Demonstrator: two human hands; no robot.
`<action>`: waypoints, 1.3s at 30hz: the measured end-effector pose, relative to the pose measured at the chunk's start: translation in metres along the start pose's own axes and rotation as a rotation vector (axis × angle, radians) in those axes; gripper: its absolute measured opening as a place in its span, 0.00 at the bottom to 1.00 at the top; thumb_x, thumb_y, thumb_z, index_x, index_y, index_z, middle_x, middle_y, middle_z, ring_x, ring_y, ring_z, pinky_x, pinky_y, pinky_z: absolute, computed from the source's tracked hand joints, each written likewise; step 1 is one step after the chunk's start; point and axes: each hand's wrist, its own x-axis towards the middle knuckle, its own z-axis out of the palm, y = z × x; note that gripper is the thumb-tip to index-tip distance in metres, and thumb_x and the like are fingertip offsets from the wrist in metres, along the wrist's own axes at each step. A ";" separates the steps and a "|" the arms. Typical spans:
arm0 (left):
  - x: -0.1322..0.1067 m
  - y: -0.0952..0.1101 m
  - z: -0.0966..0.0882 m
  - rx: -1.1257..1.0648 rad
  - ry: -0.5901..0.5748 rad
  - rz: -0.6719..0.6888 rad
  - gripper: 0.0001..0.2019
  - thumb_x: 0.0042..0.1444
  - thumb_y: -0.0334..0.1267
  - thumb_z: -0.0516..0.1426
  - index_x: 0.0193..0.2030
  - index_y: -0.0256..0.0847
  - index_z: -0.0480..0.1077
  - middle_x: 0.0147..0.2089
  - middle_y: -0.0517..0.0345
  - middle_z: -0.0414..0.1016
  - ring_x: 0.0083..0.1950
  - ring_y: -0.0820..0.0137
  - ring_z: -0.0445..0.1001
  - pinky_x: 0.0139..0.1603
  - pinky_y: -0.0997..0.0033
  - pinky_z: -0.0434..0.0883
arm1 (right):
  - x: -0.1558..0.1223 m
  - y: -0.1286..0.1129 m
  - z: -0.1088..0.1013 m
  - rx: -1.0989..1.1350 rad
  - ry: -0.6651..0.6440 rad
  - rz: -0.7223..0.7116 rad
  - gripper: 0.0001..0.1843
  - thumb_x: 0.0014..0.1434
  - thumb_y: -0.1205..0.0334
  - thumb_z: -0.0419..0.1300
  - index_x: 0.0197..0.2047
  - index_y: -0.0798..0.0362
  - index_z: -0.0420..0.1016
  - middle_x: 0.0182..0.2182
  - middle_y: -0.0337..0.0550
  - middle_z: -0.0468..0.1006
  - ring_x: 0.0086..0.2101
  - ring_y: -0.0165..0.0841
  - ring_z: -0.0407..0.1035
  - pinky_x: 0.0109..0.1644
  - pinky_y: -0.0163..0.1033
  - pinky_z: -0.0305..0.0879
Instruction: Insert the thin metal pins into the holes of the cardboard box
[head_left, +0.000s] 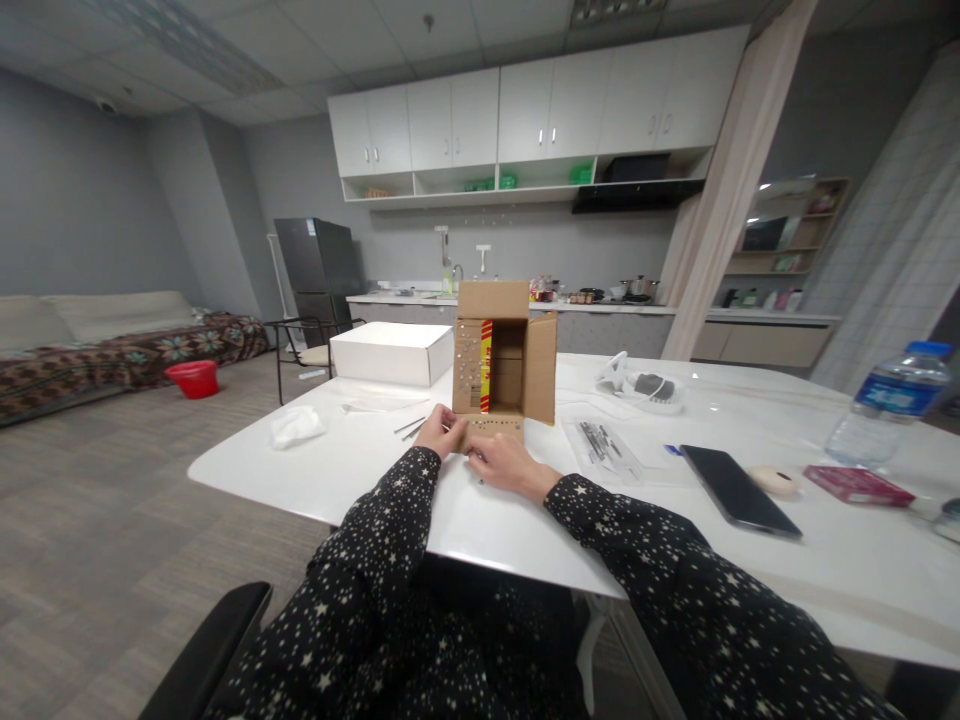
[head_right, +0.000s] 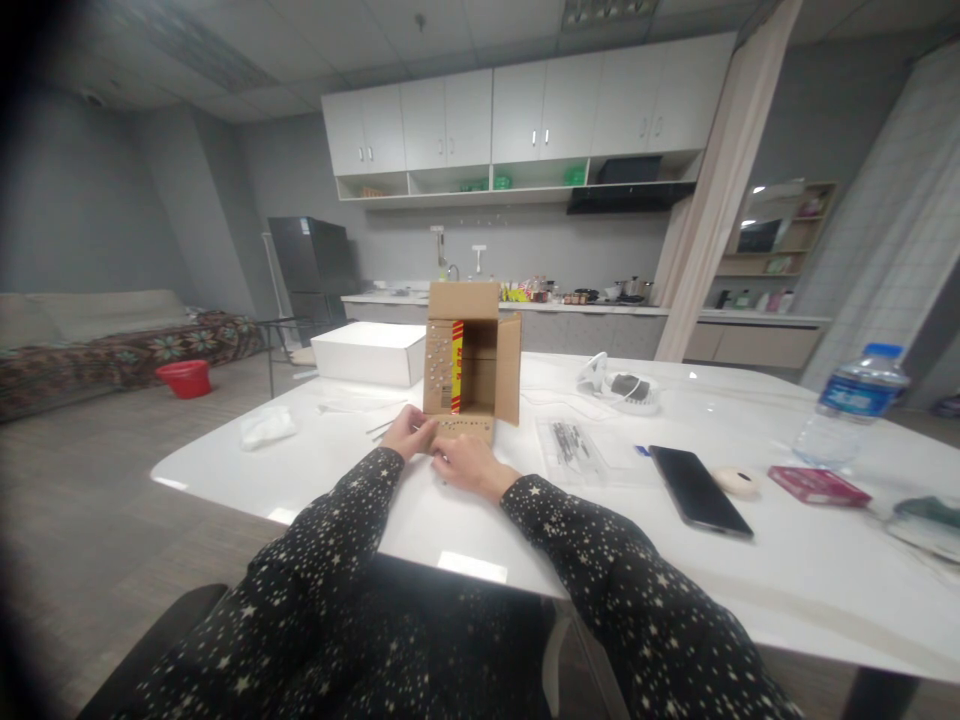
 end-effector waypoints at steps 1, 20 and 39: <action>0.000 0.000 0.000 -0.004 -0.003 0.000 0.14 0.47 0.47 0.60 0.32 0.42 0.62 0.27 0.65 0.67 0.27 0.73 0.66 0.31 0.70 0.65 | 0.000 0.000 0.000 0.018 0.000 -0.005 0.12 0.60 0.62 0.52 0.42 0.50 0.76 0.33 0.42 0.80 0.32 0.34 0.73 0.36 0.35 0.60; -0.001 0.000 0.002 0.040 0.011 -0.010 0.14 0.48 0.47 0.59 0.32 0.42 0.61 0.26 0.65 0.67 0.25 0.73 0.65 0.28 0.71 0.63 | 0.000 0.001 0.002 0.298 0.024 -0.124 0.10 0.53 0.71 0.54 0.33 0.54 0.76 0.30 0.40 0.78 0.30 0.29 0.68 0.36 0.32 0.60; -0.003 0.005 0.002 0.053 0.021 -0.003 0.13 0.49 0.47 0.58 0.32 0.42 0.60 0.26 0.66 0.65 0.25 0.74 0.63 0.30 0.72 0.63 | 0.001 0.002 0.006 0.300 0.072 -0.229 0.08 0.56 0.68 0.57 0.40 0.54 0.72 0.40 0.46 0.73 0.41 0.35 0.68 0.47 0.41 0.64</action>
